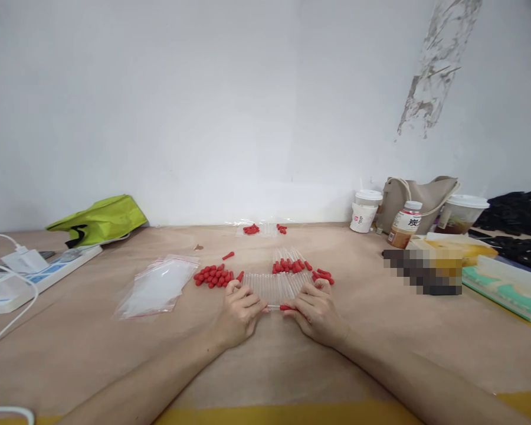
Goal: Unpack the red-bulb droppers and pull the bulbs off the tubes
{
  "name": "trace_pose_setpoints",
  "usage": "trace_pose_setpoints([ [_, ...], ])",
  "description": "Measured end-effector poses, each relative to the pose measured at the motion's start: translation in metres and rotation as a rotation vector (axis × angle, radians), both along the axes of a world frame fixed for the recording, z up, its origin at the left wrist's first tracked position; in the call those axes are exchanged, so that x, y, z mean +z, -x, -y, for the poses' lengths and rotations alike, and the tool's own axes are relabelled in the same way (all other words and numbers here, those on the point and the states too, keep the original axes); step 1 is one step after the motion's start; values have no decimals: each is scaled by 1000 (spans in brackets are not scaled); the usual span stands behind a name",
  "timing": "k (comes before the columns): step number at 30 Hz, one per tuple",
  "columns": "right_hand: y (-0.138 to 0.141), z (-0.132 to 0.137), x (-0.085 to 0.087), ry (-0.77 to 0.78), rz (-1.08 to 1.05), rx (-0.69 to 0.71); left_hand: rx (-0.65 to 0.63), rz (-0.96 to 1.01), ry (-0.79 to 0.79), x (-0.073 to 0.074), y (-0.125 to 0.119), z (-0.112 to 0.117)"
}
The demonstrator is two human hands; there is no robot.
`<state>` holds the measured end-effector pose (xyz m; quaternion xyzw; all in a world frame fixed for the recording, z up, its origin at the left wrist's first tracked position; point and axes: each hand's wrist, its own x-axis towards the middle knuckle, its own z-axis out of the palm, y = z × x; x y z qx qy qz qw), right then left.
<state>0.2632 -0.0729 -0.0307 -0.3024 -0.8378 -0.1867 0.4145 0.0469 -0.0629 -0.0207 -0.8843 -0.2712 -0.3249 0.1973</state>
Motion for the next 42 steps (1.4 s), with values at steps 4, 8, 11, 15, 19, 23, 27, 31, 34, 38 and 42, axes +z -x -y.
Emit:
trace_pose_setpoints([
  [4, 0, 2, 0, 6, 8, 4, -5, 4, 4, 0, -1, 2],
  [8, -2, 4, 0, 18, -21, 40, -9, 4, 23, -1, 4, 2],
  [11, -12, 2, 4, 42, -122, -2, 17, 96, 75, 1, 15, -6],
  [15, -34, -13, 15, 237, -379, -4, 188, 220, 169, 7, 28, -21],
  [19, -60, -38, 18, 403, -643, -118, 295, 160, 164, 7, 29, -29],
  [23, -88, -64, 5, 544, -782, -297, 301, 142, 89, 4, 26, -29],
  [27, -102, -80, -10, 668, -916, -277, 252, 153, 33, 4, 24, -28],
  [31, -103, -84, -17, 781, -926, -218, 189, 108, -6, 3, 23, -29],
  [34, -99, -85, -17, 836, -923, -186, 146, 85, 24, 1, 22, -29],
  [38, -92, -85, -14, 884, -911, -142, 64, 101, 97, 0, 20, -28],
  [42, -86, -82, -11, 908, -895, -112, 29, 99, 193, 1, 18, -23],
])
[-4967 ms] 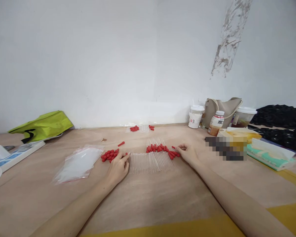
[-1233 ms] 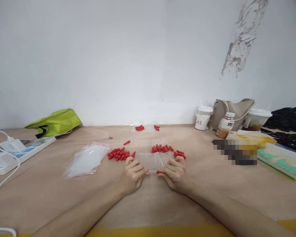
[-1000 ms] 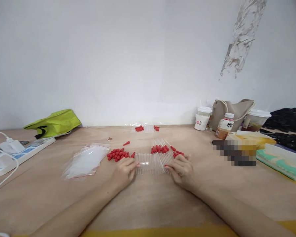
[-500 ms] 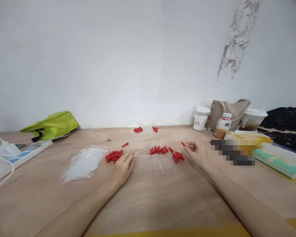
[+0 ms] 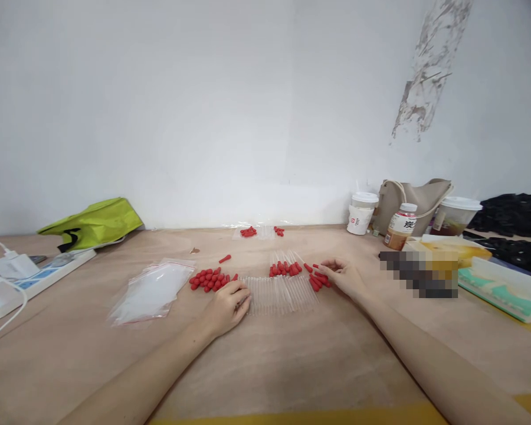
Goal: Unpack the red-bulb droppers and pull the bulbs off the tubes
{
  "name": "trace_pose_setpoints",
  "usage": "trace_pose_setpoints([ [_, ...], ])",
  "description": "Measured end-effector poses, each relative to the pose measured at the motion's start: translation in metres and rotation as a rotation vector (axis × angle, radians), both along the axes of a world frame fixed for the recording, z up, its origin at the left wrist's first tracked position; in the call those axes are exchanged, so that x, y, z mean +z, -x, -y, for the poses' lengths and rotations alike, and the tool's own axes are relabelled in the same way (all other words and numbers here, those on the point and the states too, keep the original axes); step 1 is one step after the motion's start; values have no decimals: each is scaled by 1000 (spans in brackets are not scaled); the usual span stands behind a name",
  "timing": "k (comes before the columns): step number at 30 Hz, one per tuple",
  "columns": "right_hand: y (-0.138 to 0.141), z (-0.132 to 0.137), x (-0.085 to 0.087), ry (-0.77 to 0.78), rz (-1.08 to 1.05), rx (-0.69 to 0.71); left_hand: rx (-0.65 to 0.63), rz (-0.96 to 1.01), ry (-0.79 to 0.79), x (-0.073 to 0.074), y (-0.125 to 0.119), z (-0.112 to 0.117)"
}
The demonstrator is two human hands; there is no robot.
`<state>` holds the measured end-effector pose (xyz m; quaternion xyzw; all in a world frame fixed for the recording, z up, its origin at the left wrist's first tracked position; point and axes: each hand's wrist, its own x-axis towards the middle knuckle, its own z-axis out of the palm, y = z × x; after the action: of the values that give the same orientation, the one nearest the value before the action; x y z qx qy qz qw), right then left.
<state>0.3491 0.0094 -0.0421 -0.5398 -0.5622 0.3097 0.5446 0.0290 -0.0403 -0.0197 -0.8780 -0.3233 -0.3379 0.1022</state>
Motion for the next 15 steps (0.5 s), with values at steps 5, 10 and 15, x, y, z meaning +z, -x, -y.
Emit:
trace_pose_setpoints([
  [5, 2, 5, 1, 11, 29, 82, 0, 44, 67, 0, 0, 3],
  [10, 3, 5, 0, 14, 32, 60, -25, 48, 93, -1, 3, 4],
  [15, -2, 0, -5, -25, 66, -90, -26, 62, 87, 2, 5, 6],
])
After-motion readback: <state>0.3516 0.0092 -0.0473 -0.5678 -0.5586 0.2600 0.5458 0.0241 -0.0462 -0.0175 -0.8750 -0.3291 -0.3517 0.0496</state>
